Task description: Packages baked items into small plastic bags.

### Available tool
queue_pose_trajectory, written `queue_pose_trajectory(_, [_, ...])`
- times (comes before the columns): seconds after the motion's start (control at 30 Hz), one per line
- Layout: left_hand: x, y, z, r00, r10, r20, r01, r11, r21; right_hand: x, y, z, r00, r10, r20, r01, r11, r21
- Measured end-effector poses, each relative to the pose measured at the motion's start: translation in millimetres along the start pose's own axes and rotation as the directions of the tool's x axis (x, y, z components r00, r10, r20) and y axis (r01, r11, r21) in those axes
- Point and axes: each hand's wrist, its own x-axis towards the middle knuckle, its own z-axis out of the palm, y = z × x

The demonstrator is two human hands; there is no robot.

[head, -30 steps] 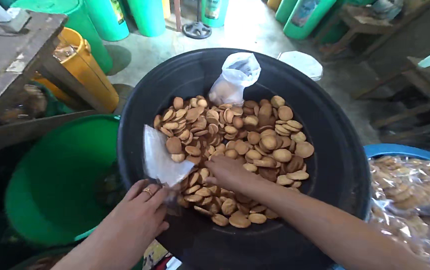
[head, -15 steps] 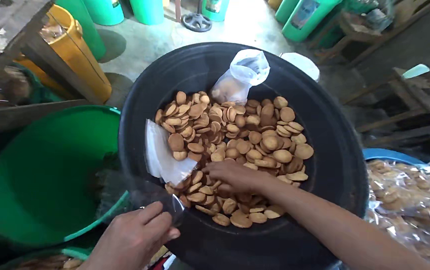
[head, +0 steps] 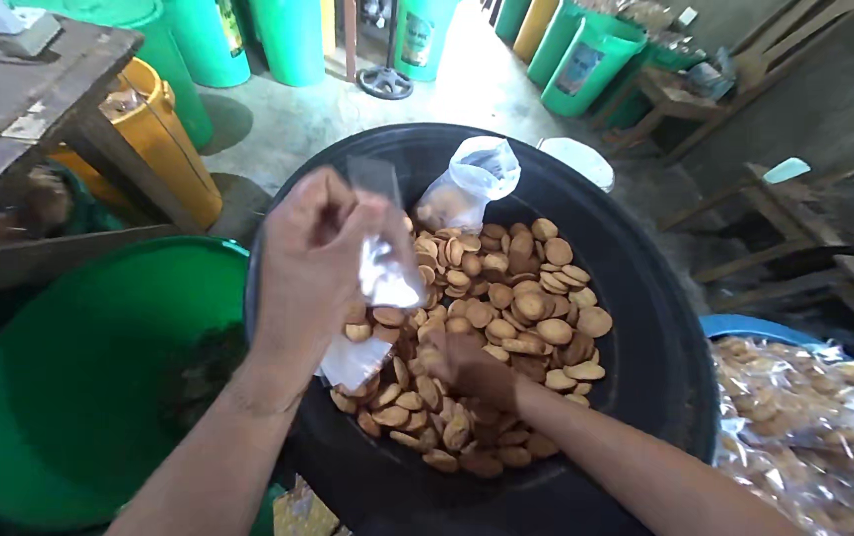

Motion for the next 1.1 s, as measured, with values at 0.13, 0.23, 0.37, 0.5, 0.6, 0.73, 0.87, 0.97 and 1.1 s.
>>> queue_pose_trajectory(0.13, [46, -9, 36, 0.990, 0.128, -0.055, -0.123, 0.988, 0.093, 33, -33, -11, 0.991, -0.075, -0.113, 0.086, 0.991, 0.101])
queue_pose_trajectory(0.23, [57, -37, 33, 0.987, 0.157, -0.029, -0.135, 0.919, 0.371, 56, -42, -9, 0.989, -0.056, -0.134, 0.066, 0.995, 0.069])
queue_pose_trajectory(0.37, [60, -65, 12, 0.998, 0.023, -0.061, 0.016, 0.817, 0.576, 60, -39, -28, 0.983, 0.049, -0.174, -0.040, 0.998, 0.058])
queue_pose_trajectory(0.5, [67, -63, 7, 0.992, 0.029, -0.125, 0.050, 0.805, 0.591, 71, -19, -19, 0.998, -0.035, -0.043, 0.027, 0.983, -0.183])
queue_pose_trajectory(0.6, [65, -61, 8, 0.988, 0.079, -0.131, 0.020, 0.781, 0.624, 64, -19, -22, 0.946, -0.319, -0.051, 0.277, 0.881, -0.384])
queue_pose_trajectory(0.73, [53, -51, 13, 0.998, 0.058, -0.029, -0.024, 0.743, 0.669, 81, -31, -31, 0.724, -0.667, 0.174, 0.619, 0.519, -0.589])
queue_pose_trajectory(0.87, [56, -62, 15, 0.997, 0.069, 0.036, -0.074, 0.707, 0.704, 93, -53, -42, 0.668, -0.671, 0.322, 0.704, 0.429, -0.566])
queue_pose_trajectory(0.97, [63, -69, 12, 0.998, 0.013, 0.058, -0.052, 0.669, 0.741, 93, -55, -41, 0.678, -0.706, 0.204, 0.675, 0.489, -0.553])
queue_pose_trajectory(1.1, [70, -68, 10, 0.997, -0.074, 0.029, 0.022, 0.608, 0.793, 91, -61, -51, 0.871, -0.490, -0.016, 0.445, 0.803, -0.396])
